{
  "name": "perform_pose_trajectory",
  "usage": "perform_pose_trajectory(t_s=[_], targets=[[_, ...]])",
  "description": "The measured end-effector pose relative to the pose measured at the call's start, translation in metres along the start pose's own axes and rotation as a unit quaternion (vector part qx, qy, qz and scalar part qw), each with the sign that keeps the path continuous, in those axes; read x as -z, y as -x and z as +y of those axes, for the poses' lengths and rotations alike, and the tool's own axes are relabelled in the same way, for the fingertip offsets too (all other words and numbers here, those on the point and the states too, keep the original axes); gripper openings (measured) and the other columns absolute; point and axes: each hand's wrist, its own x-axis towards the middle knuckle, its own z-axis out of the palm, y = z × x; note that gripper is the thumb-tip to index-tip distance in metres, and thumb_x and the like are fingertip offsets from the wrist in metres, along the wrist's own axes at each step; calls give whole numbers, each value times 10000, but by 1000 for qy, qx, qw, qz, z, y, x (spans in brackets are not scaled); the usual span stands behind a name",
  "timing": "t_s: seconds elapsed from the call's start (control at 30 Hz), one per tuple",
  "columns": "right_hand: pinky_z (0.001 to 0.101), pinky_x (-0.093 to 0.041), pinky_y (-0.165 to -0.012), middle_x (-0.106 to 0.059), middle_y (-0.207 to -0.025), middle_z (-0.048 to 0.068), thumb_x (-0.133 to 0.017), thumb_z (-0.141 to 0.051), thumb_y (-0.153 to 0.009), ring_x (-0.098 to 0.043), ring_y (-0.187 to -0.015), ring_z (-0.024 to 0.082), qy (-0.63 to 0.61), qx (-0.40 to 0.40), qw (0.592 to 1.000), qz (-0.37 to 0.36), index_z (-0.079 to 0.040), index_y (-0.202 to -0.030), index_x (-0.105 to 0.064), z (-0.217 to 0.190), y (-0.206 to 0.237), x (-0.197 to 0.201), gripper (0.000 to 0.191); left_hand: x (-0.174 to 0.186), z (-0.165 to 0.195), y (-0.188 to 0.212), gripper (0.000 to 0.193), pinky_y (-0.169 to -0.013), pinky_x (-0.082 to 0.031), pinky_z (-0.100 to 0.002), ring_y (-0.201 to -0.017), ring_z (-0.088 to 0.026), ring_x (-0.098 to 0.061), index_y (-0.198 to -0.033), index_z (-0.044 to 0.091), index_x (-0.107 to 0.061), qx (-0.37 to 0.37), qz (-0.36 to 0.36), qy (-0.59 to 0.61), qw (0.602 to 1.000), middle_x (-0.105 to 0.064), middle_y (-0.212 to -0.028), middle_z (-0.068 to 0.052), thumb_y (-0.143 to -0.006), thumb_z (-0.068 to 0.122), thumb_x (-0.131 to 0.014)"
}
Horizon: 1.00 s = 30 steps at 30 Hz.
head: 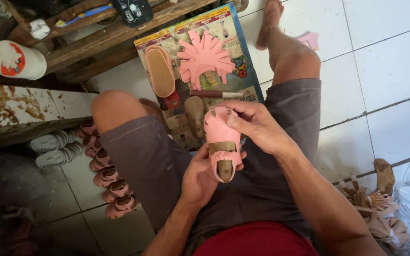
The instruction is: The person sits on the workshop floor and assembles a pink sandal, fitting the cut strap pieces onto a sole and pressing them in place, at times using a cylindrical hand tool to press the straps down. They work the sandal over a wooden last, turn it to reach different sides, and hold up the assembled sandal at the end.
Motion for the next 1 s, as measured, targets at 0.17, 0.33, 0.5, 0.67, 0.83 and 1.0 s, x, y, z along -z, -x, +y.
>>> perform_pose_trajectory(t_s=[0.17,0.33,0.5,0.67,0.83,1.0], targets=[[304,-537,-984,-726,-1214,70,-608,-299,-1021,-661,-1102,117,-58,-18,998,23,35,-1344,-634,6,1,2,466,4,-7,2,571,-1062,-523,-478,-1295,-395,-609,-1480,-68,-434,-7,-2,1,1000,-590,-1395,-226,-992,221,-499],[323,-515,-993,-686,-1217,71,-716,-216,-969,-628,-1107,134,-81,13,996,-23,42,-1343,-632,7,5,3,462,18,-20,4,604,-1090,-485,-423,-1305,-293,-581,-1495,-62,-432,-51,20,-56,997,-586,-1404,-168,-963,131,-645],[359,-547,-982,-681,-1214,77,-681,-237,-998,-652,-1118,166,-207,-28,978,-28,20,-1336,-617,5,9,3,429,24,-22,12,627,-1094,-471,-374,-1294,-215,-578,-1512,-71,-445,-52,40,-154,986,-592,-1411,-142,-964,101,-698],[380,-527,-982,-639,-1246,102,-691,-224,-1007,-628,-1135,195,-240,-27,970,-34,25,-1429,-552,7,16,2,509,9,-8,24,581,-1078,-498,-368,-1272,-197,-595,-1496,-62,-469,-58,31,-189,980,-609,-1389,-139,-980,64,-705],[401,-507,-1042,-640,-1264,146,-737,-241,-960,-630,-1181,242,-271,12,960,-76,33,-1476,-499,11,21,-4,631,-5,15,36,591,-1033,-525,-371,-1218,-196,-625,-1473,-48,-504,-62,33,-256,964,-637,-1327,-134,-949,75,-748],[465,-521,-1020,-646,-1251,207,-761,-259,-951,-642,-1160,317,-291,40,951,-94,23,-1422,-545,13,24,-10,589,-8,25,44,563,-1038,-527,-350,-1218,-186,-634,-1445,-42,-528,-67,35,-311,947,-639,-1321,-121,-954,127,-744]])
